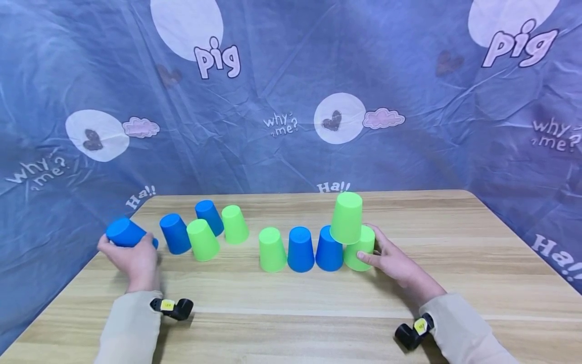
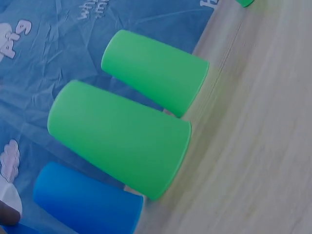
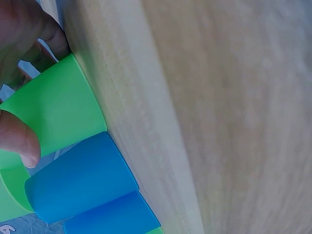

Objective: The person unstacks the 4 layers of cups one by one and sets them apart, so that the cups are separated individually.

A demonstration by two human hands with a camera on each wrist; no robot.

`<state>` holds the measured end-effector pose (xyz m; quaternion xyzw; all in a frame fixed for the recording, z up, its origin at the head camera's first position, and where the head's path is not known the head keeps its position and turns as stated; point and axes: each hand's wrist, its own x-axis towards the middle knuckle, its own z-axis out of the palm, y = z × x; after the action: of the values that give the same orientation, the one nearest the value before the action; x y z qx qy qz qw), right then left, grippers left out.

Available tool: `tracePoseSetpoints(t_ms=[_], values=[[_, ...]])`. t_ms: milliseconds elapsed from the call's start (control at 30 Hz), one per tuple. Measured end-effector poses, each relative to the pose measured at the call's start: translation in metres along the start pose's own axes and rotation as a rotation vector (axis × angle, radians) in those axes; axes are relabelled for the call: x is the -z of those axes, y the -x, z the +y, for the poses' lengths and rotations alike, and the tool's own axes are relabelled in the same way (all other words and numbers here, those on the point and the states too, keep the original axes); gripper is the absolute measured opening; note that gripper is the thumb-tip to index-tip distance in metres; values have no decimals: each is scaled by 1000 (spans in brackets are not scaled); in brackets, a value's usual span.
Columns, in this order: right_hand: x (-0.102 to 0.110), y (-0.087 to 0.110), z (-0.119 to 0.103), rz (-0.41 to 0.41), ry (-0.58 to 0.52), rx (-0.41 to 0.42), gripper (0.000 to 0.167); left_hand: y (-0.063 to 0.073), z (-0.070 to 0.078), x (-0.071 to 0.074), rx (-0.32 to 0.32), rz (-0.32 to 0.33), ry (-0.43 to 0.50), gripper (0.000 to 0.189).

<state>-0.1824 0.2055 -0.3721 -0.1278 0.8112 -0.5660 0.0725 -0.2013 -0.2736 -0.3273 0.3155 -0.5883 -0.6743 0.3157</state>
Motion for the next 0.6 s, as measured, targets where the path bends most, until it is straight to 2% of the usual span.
tracePoseSetpoints(t_ms=[200,433,600], values=[[1,1,0,-2,4,0,70,-8,-9,1,36,3,-30,77],[1,0,-2,-5,-3,-5,72,-10,-20,4,82,-56,-87,78],[1,0,-3,2,-10,-15,72,-11,-24,4,93,-61,-109,80]])
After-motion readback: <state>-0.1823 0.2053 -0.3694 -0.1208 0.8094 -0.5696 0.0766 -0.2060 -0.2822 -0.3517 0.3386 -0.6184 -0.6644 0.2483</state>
